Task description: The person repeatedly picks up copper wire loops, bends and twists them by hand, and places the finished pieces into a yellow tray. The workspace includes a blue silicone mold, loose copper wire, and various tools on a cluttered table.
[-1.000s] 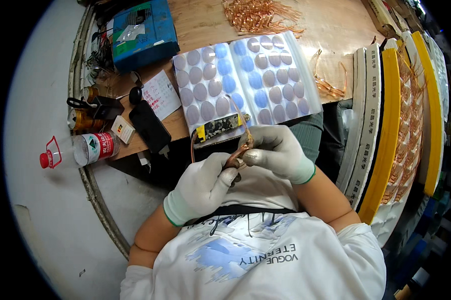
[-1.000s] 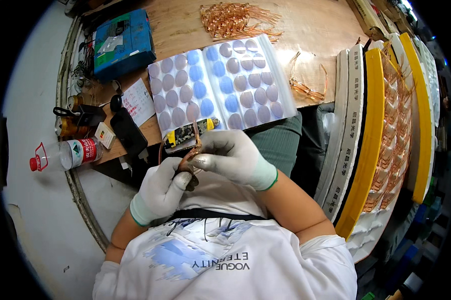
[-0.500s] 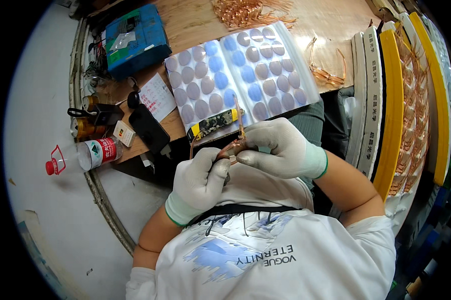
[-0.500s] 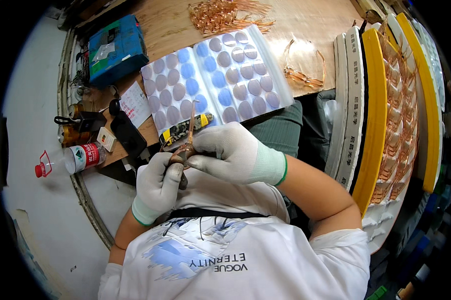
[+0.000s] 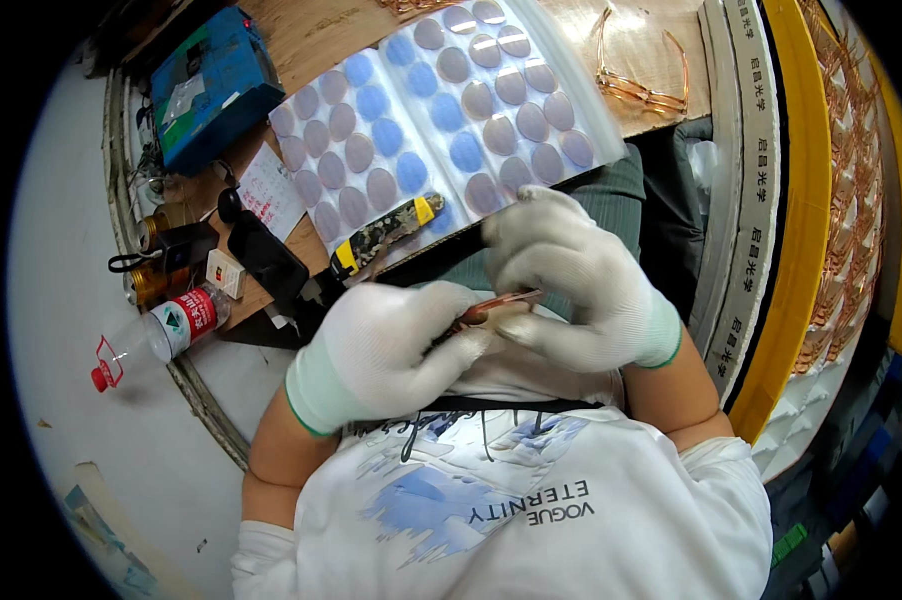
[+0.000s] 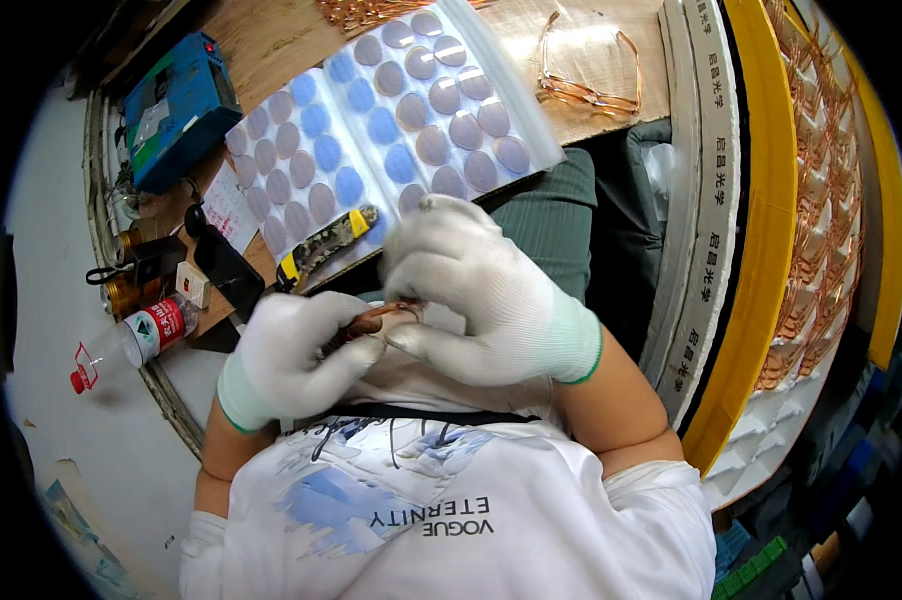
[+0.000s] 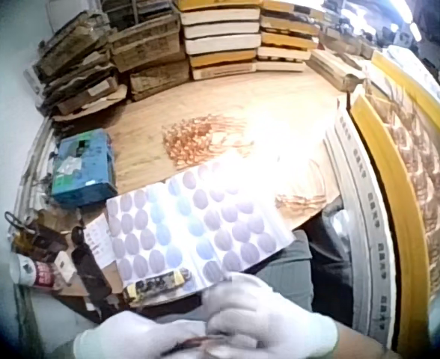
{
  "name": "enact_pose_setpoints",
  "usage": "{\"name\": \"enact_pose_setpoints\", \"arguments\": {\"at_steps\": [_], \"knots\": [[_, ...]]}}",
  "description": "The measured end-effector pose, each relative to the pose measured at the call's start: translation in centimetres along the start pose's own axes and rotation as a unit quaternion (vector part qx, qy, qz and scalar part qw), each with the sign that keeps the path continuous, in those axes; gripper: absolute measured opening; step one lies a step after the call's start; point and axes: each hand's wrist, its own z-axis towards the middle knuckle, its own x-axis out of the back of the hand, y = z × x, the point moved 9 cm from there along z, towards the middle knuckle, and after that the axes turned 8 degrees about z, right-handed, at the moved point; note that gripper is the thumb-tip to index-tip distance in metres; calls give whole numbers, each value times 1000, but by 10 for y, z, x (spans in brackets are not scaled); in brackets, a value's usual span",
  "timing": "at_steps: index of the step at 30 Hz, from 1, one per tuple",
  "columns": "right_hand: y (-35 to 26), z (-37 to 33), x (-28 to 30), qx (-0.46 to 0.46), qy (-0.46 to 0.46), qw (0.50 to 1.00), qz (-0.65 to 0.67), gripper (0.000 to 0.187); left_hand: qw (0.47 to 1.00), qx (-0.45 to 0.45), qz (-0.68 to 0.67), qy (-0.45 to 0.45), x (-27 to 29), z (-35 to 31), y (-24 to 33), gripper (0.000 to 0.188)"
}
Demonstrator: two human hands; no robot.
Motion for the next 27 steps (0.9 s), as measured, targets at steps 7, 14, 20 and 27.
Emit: {"name": "enact_pose_setpoints", "arguments": {"at_steps": [7,14,20,27], "knots": [[29,-35,87,-130,228,958,115,10,978,146,135,64,-48,80,-115,32],[57,-42,62,-280,283,856,330,26,965,164,203,-7,-78,89,-105,33],[51,-31,49,-198,326,852,358,39,987,125,-4,102,-28,57,-65,26],[29,-14,-17,-156,124,960,195,57,876,151,-402,220,9,-4,-59,27]]}}
